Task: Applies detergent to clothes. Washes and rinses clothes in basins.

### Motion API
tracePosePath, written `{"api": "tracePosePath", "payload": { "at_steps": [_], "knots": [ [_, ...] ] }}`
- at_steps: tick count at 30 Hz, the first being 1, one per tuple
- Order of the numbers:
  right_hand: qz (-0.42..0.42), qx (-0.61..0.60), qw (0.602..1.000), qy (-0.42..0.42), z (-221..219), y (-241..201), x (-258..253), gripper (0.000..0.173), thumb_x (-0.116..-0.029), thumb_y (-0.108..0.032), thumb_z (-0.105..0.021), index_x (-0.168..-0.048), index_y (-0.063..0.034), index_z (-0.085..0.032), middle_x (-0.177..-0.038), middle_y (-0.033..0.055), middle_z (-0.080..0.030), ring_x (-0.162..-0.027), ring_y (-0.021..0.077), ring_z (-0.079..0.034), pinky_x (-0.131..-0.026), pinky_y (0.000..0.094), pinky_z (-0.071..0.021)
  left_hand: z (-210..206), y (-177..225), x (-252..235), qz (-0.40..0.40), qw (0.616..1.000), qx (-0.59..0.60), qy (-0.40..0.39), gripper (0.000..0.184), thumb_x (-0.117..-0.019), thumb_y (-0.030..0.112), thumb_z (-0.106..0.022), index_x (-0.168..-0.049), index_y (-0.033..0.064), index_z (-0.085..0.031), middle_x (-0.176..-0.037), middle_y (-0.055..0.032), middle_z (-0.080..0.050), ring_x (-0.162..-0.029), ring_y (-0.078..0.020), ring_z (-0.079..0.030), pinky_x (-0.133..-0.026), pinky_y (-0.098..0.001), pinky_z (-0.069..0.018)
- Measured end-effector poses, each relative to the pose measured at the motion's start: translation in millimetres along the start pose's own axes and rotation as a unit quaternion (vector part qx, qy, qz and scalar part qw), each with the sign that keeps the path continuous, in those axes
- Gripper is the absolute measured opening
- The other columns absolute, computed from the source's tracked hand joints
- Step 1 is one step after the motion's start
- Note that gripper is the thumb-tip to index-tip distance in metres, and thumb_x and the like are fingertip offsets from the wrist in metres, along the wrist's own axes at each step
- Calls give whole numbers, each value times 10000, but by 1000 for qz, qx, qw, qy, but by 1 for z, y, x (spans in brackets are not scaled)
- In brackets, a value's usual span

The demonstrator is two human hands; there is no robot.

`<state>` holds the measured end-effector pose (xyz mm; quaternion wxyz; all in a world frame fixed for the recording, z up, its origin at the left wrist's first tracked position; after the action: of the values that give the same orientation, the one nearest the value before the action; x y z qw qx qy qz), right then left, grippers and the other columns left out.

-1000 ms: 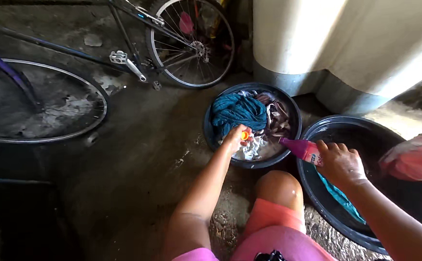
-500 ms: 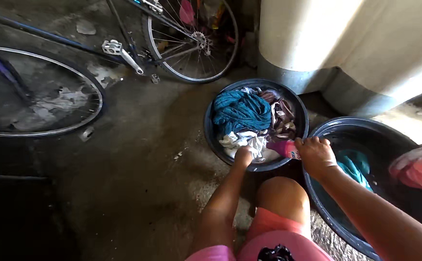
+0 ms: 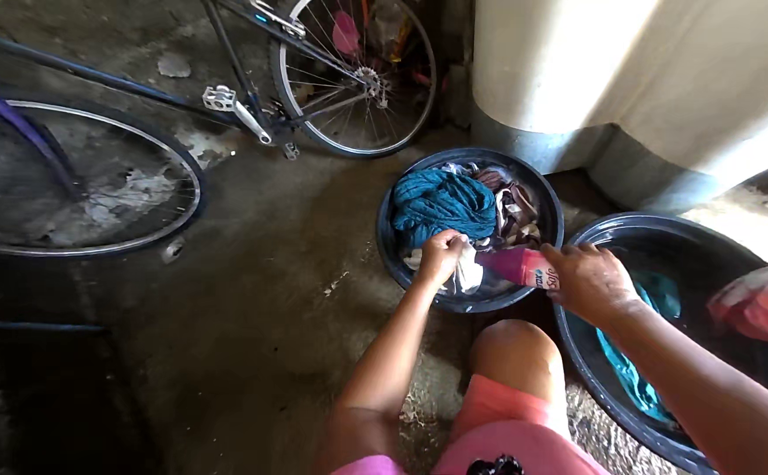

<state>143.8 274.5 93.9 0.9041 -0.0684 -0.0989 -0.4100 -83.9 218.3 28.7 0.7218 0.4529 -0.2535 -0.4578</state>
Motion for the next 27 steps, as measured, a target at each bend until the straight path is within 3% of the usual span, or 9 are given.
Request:
{"api": "tracePosePath", "payload": {
  "at_steps": [7,8,10,11,15,18,22,24,27],
  "knots": [
    [-36,-209,967,138,-2,48,33,841,-694,-314,-934,-1415,-57,-585,-1270,262,-665,-1193,488,-621,-959,695,-486,27,78,0,-115,989,52,72,181,-1002,124,-596,-985,-6,-721,-811,-63,-674,-667,-88,-590,-637,-287,-517],
    [-42,-222,963,146,-4,53,37,848,-689,-322,-933,-1415,-58,-583,-1263,254,-669,-1182,476,-630,-955,688,-495,30,78,-7,-107,990,2,90,205,-1007,142,-578,-981,-1,-723,-808,-83,-679,-682,-132,-616,-650,-335,-533],
    [-57,-241,957,151,-5,60,45,862,-687,-315,-938,-1426,-65,-573,-1270,239,-673,-1186,456,-635,-971,673,-497,25,77,-20,-73,991,-101,56,236,-1009,149,-560,-971,-21,-719,-861,-180,-710,-845,-305,-702,-805,-538,-557],
    [-61,-250,954,157,-2,64,49,868,-685,-301,-940,-1432,-60,-569,-1273,242,-670,-1186,453,-635,-973,669,-497,22,81,-22,-70,991,-108,45,233,-1001,139,-556,-945,-28,-709,-850,-188,-700,-855,-319,-697,-811,-551,-546],
    [-68,-286,937,189,-1,78,62,860,-671,-286,-936,-1413,-42,-576,-1237,244,-682,-1132,438,-662,-952,669,-509,18,93,-10,-70,994,17,84,224,-1033,132,-543,-976,-32,-685,-757,-119,-630,-614,-172,-574,-603,-367,-512],
    [-76,-282,941,169,-8,81,70,852,-676,-289,-942,-1412,-59,-579,-1236,243,-681,-1139,444,-656,-955,677,-500,8,89,-13,-4,995,41,90,258,-1043,135,-498,-1064,-66,-659,-834,-166,-647,-655,-218,-616,-648,-415,-550],
    [-72,-247,955,149,-8,81,71,861,-673,-289,-950,-1419,-66,-581,-1244,260,-674,-1161,481,-638,-943,690,-497,18,130,-13,-31,974,168,152,225,-1055,118,-489,-1069,-73,-607,-738,-79,-582,-544,-106,-537,-544,-288,-511],
    [-77,-231,962,127,-13,79,71,849,-684,-295,-946,-1420,-79,-581,-1260,251,-670,-1181,478,-628,-951,689,-491,17,131,-26,3,975,175,140,254,-1065,134,-499,-1209,-55,-590,-828,-99,-620,-544,-92,-538,-532,-266,-506],
    [-84,-190,974,92,-12,72,63,840,-710,-307,-929,-1437,-87,-569,-1287,247,-659,-1213,476,-609,-977,682,-473,2,89,-62,79,994,60,38,382,-1078,210,-515,-1396,-2,-534,-1104,-204,-648,-724,-226,-618,-657,-393,-543]
  ]
}}
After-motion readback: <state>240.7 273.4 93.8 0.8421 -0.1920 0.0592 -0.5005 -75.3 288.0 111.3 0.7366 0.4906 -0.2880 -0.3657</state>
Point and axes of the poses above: each hand's wrist, its own x-axis away from the middle knuckle, its own z-axis out of the back of the hand, y = z × x, the point moved 8 cm from there along -x, towards the middle knuckle
